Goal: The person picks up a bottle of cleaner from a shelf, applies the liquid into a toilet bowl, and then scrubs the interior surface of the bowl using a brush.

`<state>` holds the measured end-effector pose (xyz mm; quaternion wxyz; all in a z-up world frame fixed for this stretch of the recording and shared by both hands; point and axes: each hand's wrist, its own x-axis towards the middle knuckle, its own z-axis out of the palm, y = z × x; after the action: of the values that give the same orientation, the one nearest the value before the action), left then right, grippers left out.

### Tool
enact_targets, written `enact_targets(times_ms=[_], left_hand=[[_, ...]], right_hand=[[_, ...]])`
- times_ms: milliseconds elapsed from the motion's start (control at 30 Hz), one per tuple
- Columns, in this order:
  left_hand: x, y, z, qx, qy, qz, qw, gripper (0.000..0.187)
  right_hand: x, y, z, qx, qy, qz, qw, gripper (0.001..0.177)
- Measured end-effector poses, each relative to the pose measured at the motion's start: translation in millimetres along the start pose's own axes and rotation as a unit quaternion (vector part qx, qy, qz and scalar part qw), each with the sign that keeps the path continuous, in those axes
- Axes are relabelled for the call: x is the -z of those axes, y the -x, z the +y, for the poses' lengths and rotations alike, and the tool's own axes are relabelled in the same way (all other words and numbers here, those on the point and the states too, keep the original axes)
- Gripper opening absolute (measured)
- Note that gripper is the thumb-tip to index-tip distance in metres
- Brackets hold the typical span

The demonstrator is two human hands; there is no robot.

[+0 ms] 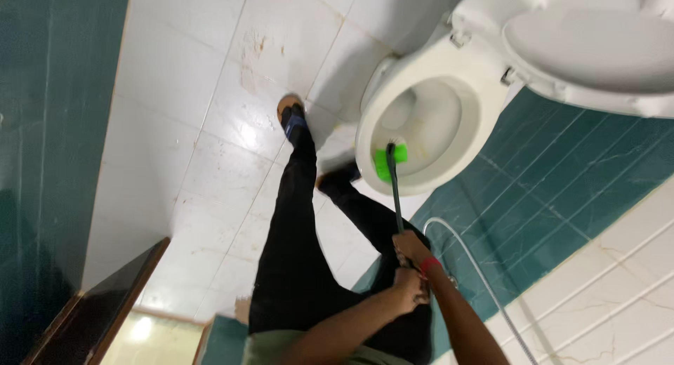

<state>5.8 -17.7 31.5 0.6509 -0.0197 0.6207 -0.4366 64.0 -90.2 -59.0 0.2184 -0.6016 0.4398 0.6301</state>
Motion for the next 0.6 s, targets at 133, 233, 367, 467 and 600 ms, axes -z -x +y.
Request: enact_targets(times_ms=[133,233,367,467,600], left_hand=[[-44,-11,23,-0.041,0.046,-0.029,0.998,0.034],[-48,-20,46,-0.076,0.08,-0.022,0.994,0.034],[-67,-39,25,-0.05,0.124,-0.022,0.991,0.034],[-114,-56,-20,-0.002,0.175,-0.036,0.984,0.034],[-171,-75,-56,-0.007,0.208,-0.032,0.978,0.033]], right_hand=[[24,2,-68,-0.016,0.13,0.006,0.991,0.03],[23,-4,-103,0.016,0.143,0.03,0.989,0.025],[30,1,-89,0.003,0.17,0.005,0.985,0.027],[77,28,-67,-0.033,0.232,-0.011,0.972,0.023],[132,31,-56,0.013,0.272,-0.098,0.957,0.032]])
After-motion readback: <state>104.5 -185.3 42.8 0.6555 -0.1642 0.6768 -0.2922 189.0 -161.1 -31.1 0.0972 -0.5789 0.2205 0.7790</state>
